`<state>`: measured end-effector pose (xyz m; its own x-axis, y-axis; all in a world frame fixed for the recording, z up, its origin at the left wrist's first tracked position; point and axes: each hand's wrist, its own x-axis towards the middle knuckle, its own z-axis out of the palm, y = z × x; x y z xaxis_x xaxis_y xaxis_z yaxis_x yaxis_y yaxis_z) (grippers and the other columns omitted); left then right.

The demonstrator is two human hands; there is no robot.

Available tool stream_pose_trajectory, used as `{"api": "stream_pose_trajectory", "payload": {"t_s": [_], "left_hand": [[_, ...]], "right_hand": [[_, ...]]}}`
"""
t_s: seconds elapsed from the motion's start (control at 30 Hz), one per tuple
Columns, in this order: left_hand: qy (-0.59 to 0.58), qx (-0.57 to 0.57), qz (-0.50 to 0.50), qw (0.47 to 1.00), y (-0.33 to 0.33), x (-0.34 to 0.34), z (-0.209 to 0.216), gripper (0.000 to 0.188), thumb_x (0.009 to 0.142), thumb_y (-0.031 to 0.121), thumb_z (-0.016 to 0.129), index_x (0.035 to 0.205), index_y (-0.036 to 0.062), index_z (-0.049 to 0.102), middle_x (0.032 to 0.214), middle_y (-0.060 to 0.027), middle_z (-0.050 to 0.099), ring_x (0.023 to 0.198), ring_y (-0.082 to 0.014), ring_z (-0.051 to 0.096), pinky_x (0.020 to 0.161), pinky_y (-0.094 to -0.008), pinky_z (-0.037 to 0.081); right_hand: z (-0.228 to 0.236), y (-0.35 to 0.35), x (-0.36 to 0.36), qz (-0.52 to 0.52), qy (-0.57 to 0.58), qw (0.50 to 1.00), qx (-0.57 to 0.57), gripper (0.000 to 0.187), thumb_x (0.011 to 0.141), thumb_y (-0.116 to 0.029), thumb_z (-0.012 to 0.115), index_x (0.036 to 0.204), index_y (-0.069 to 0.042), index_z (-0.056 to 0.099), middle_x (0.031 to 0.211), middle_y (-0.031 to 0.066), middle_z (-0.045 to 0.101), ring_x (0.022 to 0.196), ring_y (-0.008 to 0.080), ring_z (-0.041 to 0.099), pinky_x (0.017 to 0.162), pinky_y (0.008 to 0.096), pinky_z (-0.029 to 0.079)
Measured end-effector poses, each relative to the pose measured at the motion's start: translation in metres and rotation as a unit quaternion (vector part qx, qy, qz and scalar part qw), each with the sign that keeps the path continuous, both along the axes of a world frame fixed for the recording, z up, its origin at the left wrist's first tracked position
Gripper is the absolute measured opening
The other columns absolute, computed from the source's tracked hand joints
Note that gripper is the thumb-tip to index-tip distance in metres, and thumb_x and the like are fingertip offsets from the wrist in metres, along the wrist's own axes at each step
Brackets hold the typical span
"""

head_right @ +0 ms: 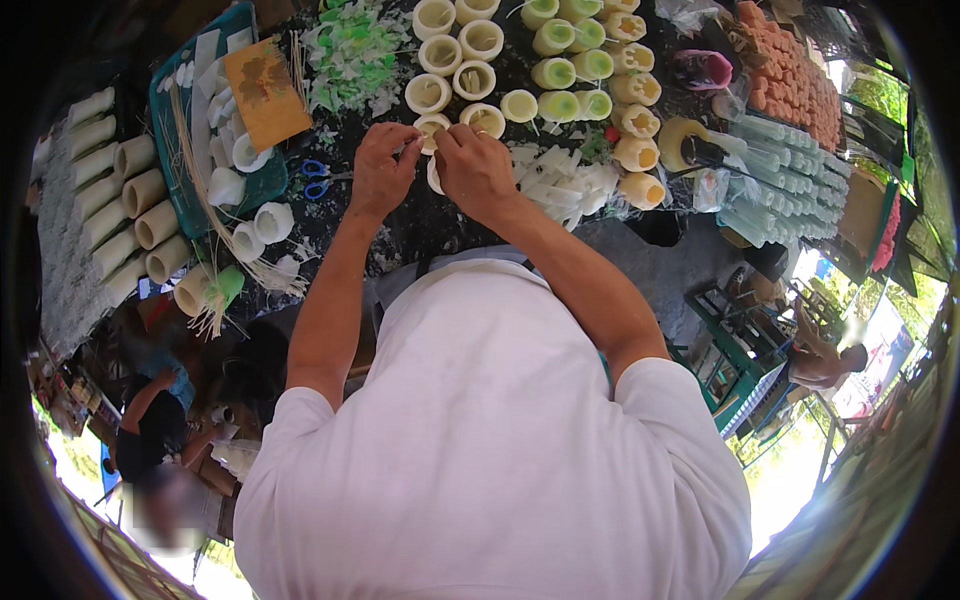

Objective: The person tears white fibrous material into small pieces and inserts them into the open ends of numerous small cylindrical containers arranged on a table. The person repeatedly picks up material, tears it, and places it into the containers.

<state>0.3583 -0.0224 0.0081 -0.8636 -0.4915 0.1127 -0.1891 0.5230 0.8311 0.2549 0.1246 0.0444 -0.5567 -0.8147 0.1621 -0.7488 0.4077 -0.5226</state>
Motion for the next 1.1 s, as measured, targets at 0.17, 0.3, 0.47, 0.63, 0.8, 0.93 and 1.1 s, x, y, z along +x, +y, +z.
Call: {"api": "stream_pose_trajectory", "payload": {"t_s": [0.17,0.3,0.47,0.63,0.8,0.93,1.1], "left_hand": [[0.001,-0.019,-0.015,1.0,0.002,-0.001,0.002,0.01,0.088,0.007,0.075,0.098,0.0049,0.075,0.097,-0.008,0.071,0.097,-0.0312,0.065,0.087,-0.0436,0.052],[-0.027,-0.116,-0.024,0.993,0.009,0.001,0.001,0.015,0.088,0.008,0.076,0.103,0.0062,0.074,0.104,-0.0067,0.073,0.108,-0.0298,0.064,0.097,-0.0451,0.048],[-0.044,-0.217,-0.096,0.97,0.014,-0.006,0.019,0.018,0.088,0.01,0.076,0.105,0.0071,0.073,0.11,-0.0068,0.073,0.115,-0.0282,0.061,0.104,-0.0463,0.043],[-0.017,-0.194,-0.107,0.975,0.03,-0.012,0.043,0.016,0.088,0.01,0.077,0.102,0.0063,0.072,0.108,-0.0074,0.071,0.113,-0.029,0.062,0.102,-0.0463,0.044],[0.024,-0.153,-0.129,0.979,0.057,-0.017,0.062,0.016,0.085,0.005,0.079,0.1,0.0053,0.072,0.105,-0.0083,0.071,0.107,-0.0311,0.065,0.097,-0.0459,0.049],[0.032,-0.099,-0.197,0.975,0.081,-0.026,0.058,0.015,0.085,0.007,0.079,0.098,0.0053,0.072,0.102,-0.0071,0.071,0.105,-0.0287,0.065,0.096,-0.0446,0.049],[0.027,-0.061,-0.223,0.973,0.094,-0.037,0.062,0.018,0.086,0.005,0.08,0.102,0.0051,0.071,0.101,-0.0087,0.07,0.1,-0.0315,0.066,0.093,-0.045,0.051]], "right_hand": [[-0.004,0.019,0.005,-0.005,-0.038,0.999,-0.001,0.015,0.084,-0.005,0.073,0.098,-0.005,0.069,0.096,0.0114,0.067,0.085,0.0333,0.07,0.072,0.0446,0.058],[0.012,0.079,-0.003,-0.077,-0.089,0.992,0.053,0.011,0.089,-0.011,0.071,0.099,-0.006,0.071,0.096,0.0148,0.07,0.086,0.0371,0.071,0.075,0.0457,0.059],[-0.01,0.197,-0.054,-0.306,-0.086,0.889,0.329,0.03,0.097,-0.032,0.071,0.107,-0.005,0.073,0.098,0.0214,0.073,0.093,0.0441,0.072,0.084,0.053,0.057],[-0.043,0.211,-0.075,-0.379,-0.167,0.833,0.367,0.045,0.095,-0.038,0.071,0.116,0.001,0.071,0.116,0.0294,0.072,0.107,0.0482,0.069,0.094,0.0559,0.053],[-0.073,0.231,-0.076,-0.389,-0.162,0.851,0.313,0.046,0.097,-0.035,0.066,0.121,0.005,0.067,0.119,0.0319,0.07,0.117,0.0491,0.065,0.103,0.0563,0.048],[-0.096,0.242,-0.079,-0.391,-0.131,0.869,0.274,0.041,0.098,-0.029,0.064,0.121,0.006,0.064,0.116,0.0303,0.069,0.113,0.05,0.063,0.103,0.0576,0.047],[-0.066,0.223,-0.066,-0.354,-0.11,0.909,0.189,0.027,0.101,-0.019,0.059,0.118,0.002,0.064,0.109,0.0274,0.07,0.101,0.0465,0.066,0.097,0.0562,0.049]]}}
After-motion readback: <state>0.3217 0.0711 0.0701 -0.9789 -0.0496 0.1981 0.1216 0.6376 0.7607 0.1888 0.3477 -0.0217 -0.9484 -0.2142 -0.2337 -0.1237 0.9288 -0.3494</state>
